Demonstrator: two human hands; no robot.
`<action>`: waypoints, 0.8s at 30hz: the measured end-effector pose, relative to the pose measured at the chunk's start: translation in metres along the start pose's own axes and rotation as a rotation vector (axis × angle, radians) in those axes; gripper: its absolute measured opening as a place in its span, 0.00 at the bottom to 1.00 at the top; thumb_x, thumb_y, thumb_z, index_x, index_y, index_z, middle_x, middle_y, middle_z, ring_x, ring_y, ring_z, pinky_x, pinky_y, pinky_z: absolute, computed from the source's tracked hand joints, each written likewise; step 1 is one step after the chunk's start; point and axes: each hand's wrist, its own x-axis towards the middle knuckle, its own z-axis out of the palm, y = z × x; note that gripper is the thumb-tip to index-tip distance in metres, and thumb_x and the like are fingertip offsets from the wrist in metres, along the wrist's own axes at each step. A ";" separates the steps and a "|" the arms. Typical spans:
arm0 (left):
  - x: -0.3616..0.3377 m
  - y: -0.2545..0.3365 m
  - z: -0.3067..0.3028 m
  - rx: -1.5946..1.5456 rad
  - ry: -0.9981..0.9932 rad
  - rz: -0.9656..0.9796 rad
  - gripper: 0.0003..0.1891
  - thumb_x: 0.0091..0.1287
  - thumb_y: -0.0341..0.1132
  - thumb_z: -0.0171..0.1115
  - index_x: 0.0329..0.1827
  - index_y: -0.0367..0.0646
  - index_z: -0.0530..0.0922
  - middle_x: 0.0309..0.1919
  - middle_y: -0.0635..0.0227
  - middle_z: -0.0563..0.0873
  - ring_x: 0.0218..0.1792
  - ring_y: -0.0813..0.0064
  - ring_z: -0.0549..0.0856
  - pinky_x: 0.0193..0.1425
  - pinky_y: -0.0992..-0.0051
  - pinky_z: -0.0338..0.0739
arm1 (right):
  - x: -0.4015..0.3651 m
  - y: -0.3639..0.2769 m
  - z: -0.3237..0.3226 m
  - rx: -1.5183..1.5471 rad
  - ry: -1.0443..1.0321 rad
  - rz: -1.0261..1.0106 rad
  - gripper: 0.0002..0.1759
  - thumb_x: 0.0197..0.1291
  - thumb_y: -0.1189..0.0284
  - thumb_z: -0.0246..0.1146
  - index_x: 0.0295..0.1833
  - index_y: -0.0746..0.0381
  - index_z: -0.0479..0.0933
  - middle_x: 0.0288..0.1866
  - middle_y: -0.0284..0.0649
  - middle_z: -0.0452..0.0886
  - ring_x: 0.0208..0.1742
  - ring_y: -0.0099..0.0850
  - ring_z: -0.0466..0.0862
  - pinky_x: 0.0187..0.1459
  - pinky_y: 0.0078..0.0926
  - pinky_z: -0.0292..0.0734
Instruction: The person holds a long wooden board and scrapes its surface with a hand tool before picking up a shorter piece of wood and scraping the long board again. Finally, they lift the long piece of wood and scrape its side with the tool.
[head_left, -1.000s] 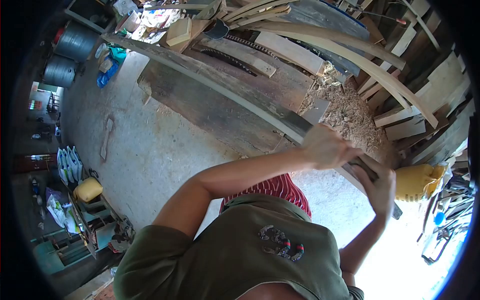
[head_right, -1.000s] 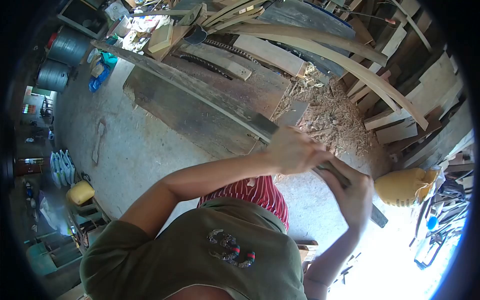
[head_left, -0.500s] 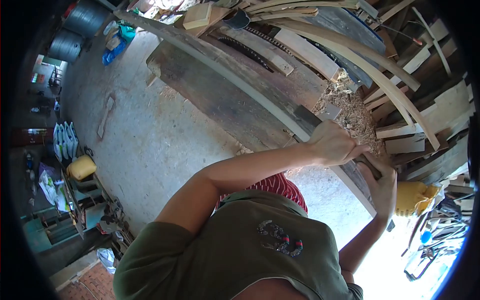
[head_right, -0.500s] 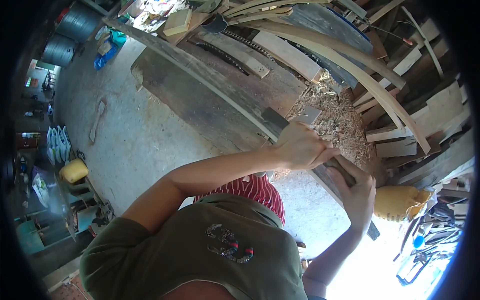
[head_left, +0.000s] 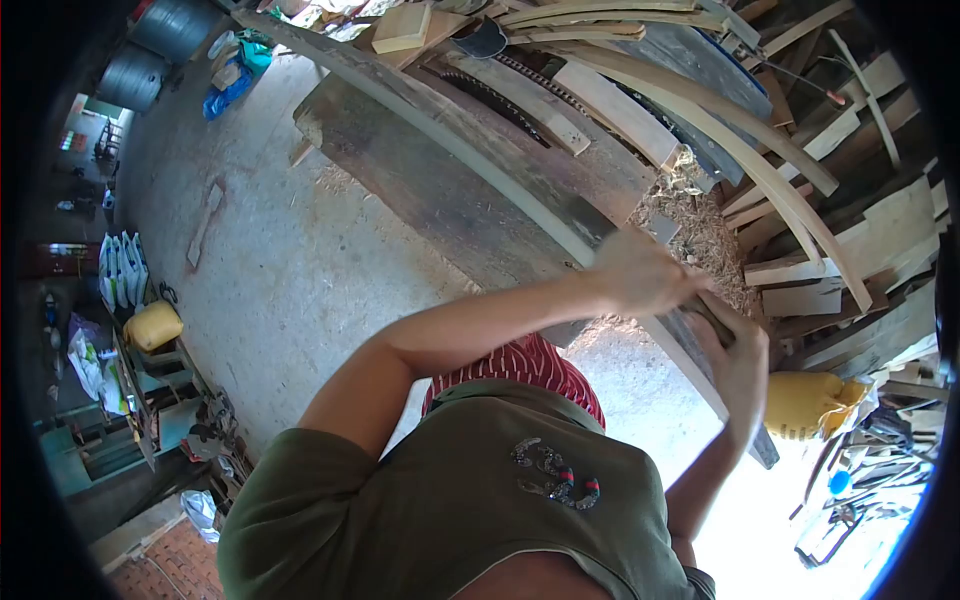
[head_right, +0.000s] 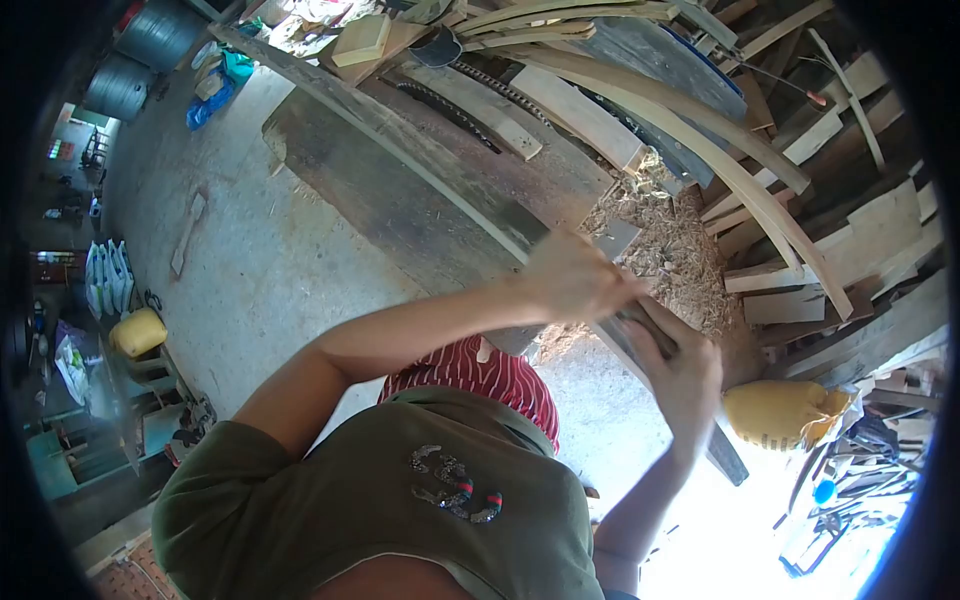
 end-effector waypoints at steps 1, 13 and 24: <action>-0.007 -0.023 -0.003 0.129 0.062 0.039 0.37 0.83 0.57 0.37 0.12 0.58 0.77 0.07 0.82 0.59 0.08 0.84 0.61 0.11 0.72 0.54 | 0.009 -0.009 0.015 0.005 -0.003 -0.007 0.21 0.65 0.62 0.70 0.60 0.56 0.85 0.41 0.41 0.92 0.37 0.31 0.93 0.40 0.28 0.88; -0.009 -0.012 -0.008 0.144 0.241 0.040 0.26 0.80 0.56 0.44 0.22 0.63 0.80 0.08 0.77 0.72 0.10 0.76 0.71 0.22 0.67 0.71 | 0.008 -0.031 0.007 -0.081 0.058 -0.159 0.21 0.65 0.62 0.70 0.62 0.54 0.85 0.33 0.44 0.91 0.28 0.30 0.90 0.37 0.29 0.86; -0.022 -0.026 -0.017 0.272 0.067 0.051 0.29 0.81 0.55 0.41 0.18 0.63 0.76 0.07 0.82 0.67 0.09 0.83 0.66 0.18 0.73 0.67 | -0.002 -0.041 0.024 -0.275 0.048 -0.083 0.21 0.64 0.55 0.70 0.60 0.51 0.86 0.26 0.37 0.89 0.23 0.28 0.87 0.30 0.31 0.83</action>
